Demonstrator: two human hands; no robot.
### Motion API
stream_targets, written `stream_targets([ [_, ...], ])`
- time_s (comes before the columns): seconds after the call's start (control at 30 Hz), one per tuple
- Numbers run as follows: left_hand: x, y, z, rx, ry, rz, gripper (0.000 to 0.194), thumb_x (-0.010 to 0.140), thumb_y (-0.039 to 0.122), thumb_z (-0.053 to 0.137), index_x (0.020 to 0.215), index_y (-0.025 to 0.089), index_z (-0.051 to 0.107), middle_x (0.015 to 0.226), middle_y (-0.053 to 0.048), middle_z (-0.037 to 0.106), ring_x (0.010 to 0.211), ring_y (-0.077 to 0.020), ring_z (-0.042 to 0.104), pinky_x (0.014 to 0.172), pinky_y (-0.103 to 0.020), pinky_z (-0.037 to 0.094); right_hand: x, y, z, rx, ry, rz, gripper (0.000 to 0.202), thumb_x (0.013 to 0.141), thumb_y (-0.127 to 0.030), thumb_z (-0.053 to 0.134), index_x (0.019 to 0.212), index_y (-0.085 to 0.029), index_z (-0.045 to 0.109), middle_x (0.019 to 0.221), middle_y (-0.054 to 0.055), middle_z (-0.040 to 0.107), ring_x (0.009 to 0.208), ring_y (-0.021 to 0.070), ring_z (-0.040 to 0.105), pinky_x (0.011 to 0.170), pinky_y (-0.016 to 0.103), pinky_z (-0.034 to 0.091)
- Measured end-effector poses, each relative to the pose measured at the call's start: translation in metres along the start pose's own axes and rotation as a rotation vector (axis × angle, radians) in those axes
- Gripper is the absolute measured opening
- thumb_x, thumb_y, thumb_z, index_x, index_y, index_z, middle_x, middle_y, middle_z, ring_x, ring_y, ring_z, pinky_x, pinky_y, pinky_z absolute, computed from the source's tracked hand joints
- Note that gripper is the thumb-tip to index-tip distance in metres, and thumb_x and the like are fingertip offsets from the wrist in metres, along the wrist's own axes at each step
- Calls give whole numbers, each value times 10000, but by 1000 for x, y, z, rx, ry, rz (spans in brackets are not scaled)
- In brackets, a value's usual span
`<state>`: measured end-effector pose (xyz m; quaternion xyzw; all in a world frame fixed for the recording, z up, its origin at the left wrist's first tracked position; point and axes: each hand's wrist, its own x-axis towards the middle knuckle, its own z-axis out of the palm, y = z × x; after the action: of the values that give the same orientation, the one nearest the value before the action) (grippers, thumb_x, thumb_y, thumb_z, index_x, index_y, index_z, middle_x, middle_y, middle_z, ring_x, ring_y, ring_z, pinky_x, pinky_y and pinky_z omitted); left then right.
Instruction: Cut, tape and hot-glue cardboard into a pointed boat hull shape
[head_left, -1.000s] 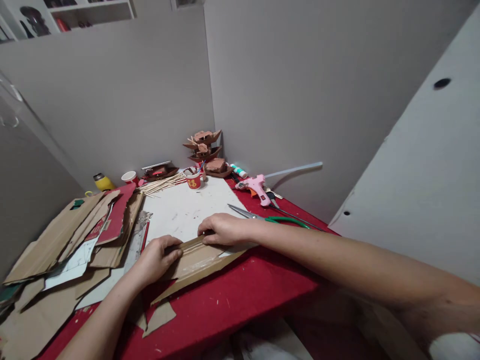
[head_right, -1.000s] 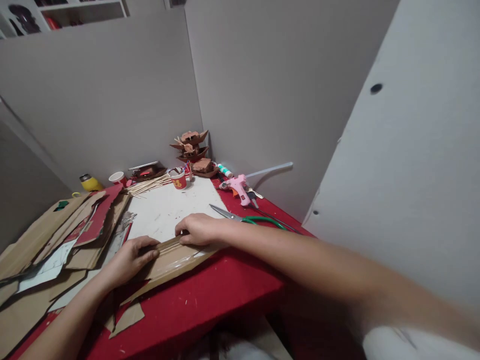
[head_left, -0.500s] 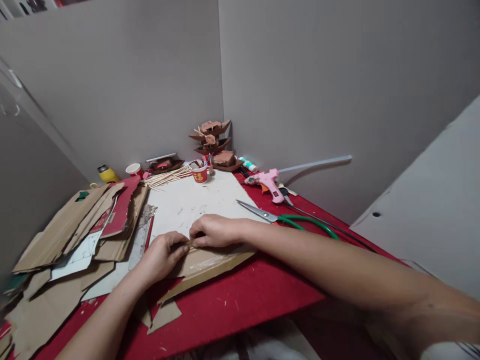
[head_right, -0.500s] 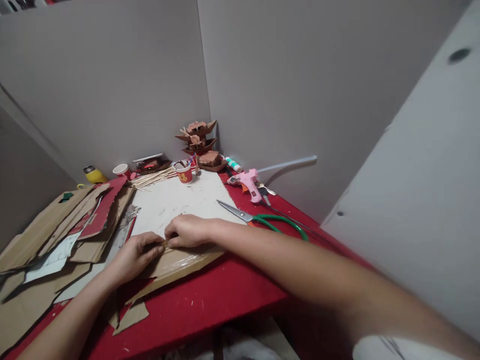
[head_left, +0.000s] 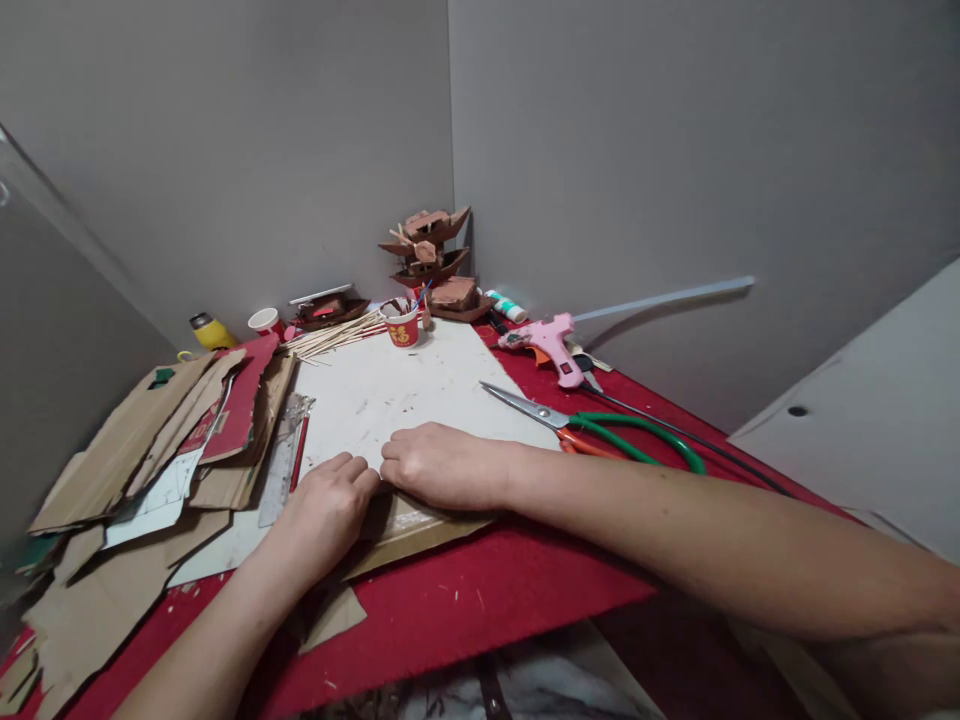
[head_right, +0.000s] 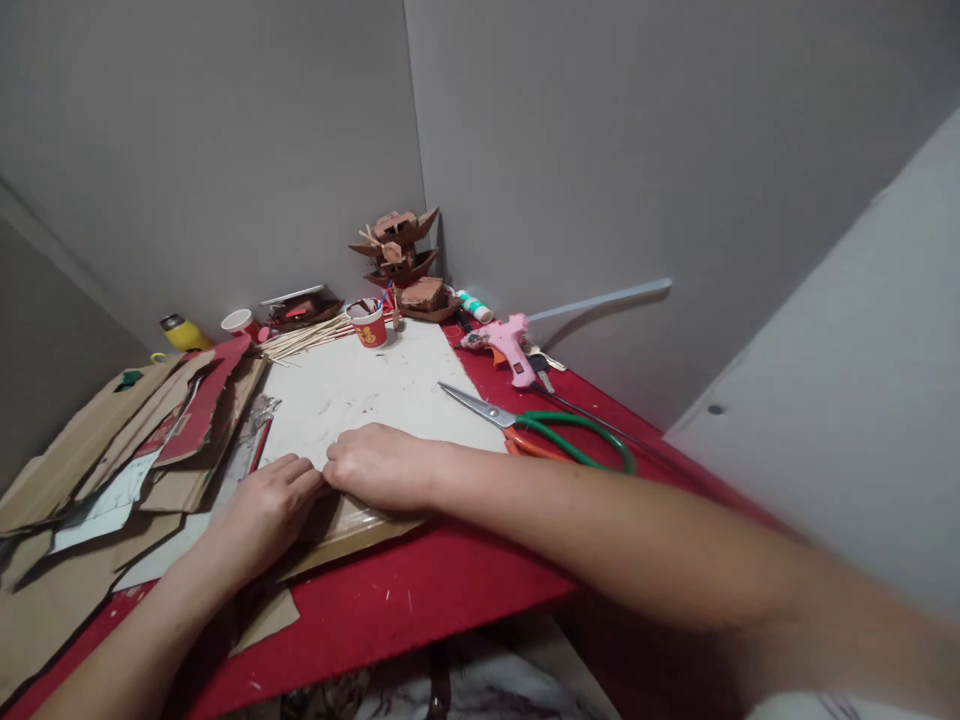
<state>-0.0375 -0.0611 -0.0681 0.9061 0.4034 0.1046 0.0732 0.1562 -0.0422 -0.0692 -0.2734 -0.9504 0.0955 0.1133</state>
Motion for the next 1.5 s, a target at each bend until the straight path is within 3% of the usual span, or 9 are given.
stream_targets([
  [0.1, -3, -5, -9, 16, 157, -4, 163, 883, 247, 506, 915, 191, 656, 906, -96, 675, 883, -241, 607, 845, -385, 462, -3, 9, -5, 60, 48, 57, 142, 858, -143, 550, 847, -117, 689, 835, 105, 688, 757, 197, 581, 673, 282, 396],
  [0.17, -4, -11, -19, -68, 397, -91, 253, 891, 310, 519, 1089, 186, 613, 1089, -117, 654, 1037, -248, 590, 938, -395, 437, -5, 19, -12, 120, 102, 121, 137, 848, -153, 561, 852, -120, 693, 824, 86, 692, 719, 170, 573, 655, 259, 394],
  [0.23, -4, -18, -28, -363, 658, -254, 314, 864, 354, 576, 1131, 190, 600, 1141, -99, 647, 1098, -234, 580, 979, -367, 425, -7, 29, -18, 196, 147, 172, 139, 845, -151, 557, 841, -117, 692, 781, 56, 684, 679, 142, 557, 626, 232, 391],
  [0.3, -3, -24, -32, -757, 747, -420, 400, 793, 386, 670, 1144, 208, 599, 1133, -63, 658, 1076, -204, 598, 953, -313, 445, -8, 35, -22, 279, 169, 200, 142, 840, -157, 555, 816, -114, 689, 720, 24, 660, 632, 119, 535, 586, 208, 384],
  [0.43, 2, -26, -28, -1180, 490, -584, 573, 710, 387, 748, 1209, 169, 568, 1057, -106, 693, 874, -191, 671, 741, -291, 529, -8, 37, -21, 420, 202, 231, 131, 798, -130, 557, 773, -109, 684, 657, -4, 618, 593, 104, 504, 554, 200, 375],
  [0.57, 2, -21, -26, -1374, 292, -602, 460, 788, 397, 647, 1171, 148, 600, 907, -102, 725, 742, -180, 685, 673, -302, 548, -6, 31, -17, 508, 306, 271, 127, 781, -124, 537, 732, -122, 654, 635, -21, 576, 592, 102, 486, 555, 202, 371],
  [0.8, 4, -12, -16, -1556, 318, -588, 215, 784, 319, 629, 968, 209, 645, 819, 1, 721, 731, -141, 669, 699, -248, 532, 1, 19, -9, 578, 554, 368, 101, 781, -112, 511, 720, -135, 589, 657, -22, 542, 635, 109, 471, 595, 212, 372],
  [1.03, 2, 8, 3, -1571, 205, -554, 278, 744, 236, 710, 1005, 151, 663, 864, -61, 746, 779, -195, 687, 752, -295, 519, 0, 7, -7, 666, 473, 346, 83, 750, -139, 529, 680, -147, 574, 628, -40, 506, 610, 107, 451, 566, 212, 343],
  [1.5, -2, 18, 1, -1527, 153, -557, 276, 763, 208, 699, 1025, 145, 636, 924, -85, 745, 797, -217, 686, 751, -323, 520, -2, 2, -16, 749, 443, 331, 139, 752, -174, 499, 614, -158, 507, 592, -57, 392, 582, 93, 387, 523, 210, 296],
])
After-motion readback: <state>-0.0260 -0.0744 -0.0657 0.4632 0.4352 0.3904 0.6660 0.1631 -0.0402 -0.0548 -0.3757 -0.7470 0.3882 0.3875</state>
